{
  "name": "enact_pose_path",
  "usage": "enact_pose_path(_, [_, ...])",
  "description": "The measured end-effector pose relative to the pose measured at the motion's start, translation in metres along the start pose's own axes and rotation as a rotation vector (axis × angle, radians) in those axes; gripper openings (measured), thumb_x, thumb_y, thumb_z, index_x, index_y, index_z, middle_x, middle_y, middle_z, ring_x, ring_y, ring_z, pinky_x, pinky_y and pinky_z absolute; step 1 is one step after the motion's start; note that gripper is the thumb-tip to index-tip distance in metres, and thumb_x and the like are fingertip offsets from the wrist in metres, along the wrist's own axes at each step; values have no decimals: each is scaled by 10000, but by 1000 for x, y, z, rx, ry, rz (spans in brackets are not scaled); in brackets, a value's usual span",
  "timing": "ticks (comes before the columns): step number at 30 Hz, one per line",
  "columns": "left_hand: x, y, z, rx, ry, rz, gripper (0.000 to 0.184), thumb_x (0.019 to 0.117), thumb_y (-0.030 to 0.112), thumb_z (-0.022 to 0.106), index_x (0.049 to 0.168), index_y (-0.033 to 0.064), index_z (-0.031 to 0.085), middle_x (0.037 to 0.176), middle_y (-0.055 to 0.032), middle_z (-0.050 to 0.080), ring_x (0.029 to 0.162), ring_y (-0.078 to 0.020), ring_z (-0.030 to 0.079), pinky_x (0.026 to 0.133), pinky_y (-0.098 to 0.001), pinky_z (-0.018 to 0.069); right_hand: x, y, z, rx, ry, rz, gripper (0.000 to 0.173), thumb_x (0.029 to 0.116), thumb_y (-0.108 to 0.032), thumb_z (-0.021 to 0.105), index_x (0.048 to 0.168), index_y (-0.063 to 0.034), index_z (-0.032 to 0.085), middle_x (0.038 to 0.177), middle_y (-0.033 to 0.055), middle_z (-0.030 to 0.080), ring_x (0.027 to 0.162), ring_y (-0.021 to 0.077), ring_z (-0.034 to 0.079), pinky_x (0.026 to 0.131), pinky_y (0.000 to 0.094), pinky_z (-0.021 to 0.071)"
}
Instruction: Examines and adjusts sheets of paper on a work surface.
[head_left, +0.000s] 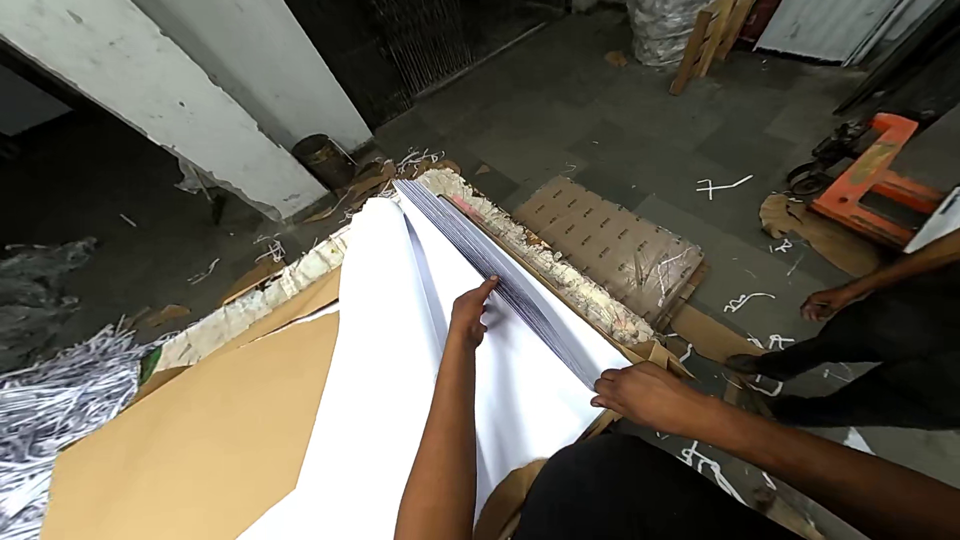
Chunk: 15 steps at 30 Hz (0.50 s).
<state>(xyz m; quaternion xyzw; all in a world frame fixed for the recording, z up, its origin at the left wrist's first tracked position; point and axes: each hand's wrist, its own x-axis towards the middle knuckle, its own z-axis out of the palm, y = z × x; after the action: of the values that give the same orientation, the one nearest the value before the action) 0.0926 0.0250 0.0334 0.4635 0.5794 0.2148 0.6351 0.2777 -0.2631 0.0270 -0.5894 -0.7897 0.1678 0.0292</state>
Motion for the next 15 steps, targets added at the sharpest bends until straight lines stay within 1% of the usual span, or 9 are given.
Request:
enact_pose_path(2, [0, 1, -1, -11, 2, 0, 702, 865, 556, 765, 1346, 66, 616, 1450, -155, 567, 1330, -360, 516, 956, -629, 465, -1, 2, 0, 18, 11, -3, 520, 1109, -496, 321, 961, -116, 643, 850, 69, 632, 739, 250, 665, 622, 444, 553])
enact_pose_path(8, [3, 1, -3, -23, -13, -24, 691, 862, 542, 773, 1361, 93, 610, 1460, -130, 564, 1353, -349, 498, 982, -628, 448, -1, 6, -1, 15, 7, 7, 521, 1108, -503, 314, 959, -124, 639, 842, 55, 622, 729, 229, 656, 606, 419, 543])
enact_pose_path(15, [4, 5, 6, 7, 44, -42, 722, 859, 556, 772, 1356, 62, 598, 1454, -164, 552, 1350, -366, 485, 993, -652, 426, 1, 6, -1, 23, -8, 8, 528, 1109, -506, 307, 973, -123, 645, 850, 56, 625, 754, 230, 661, 621, 419, 546])
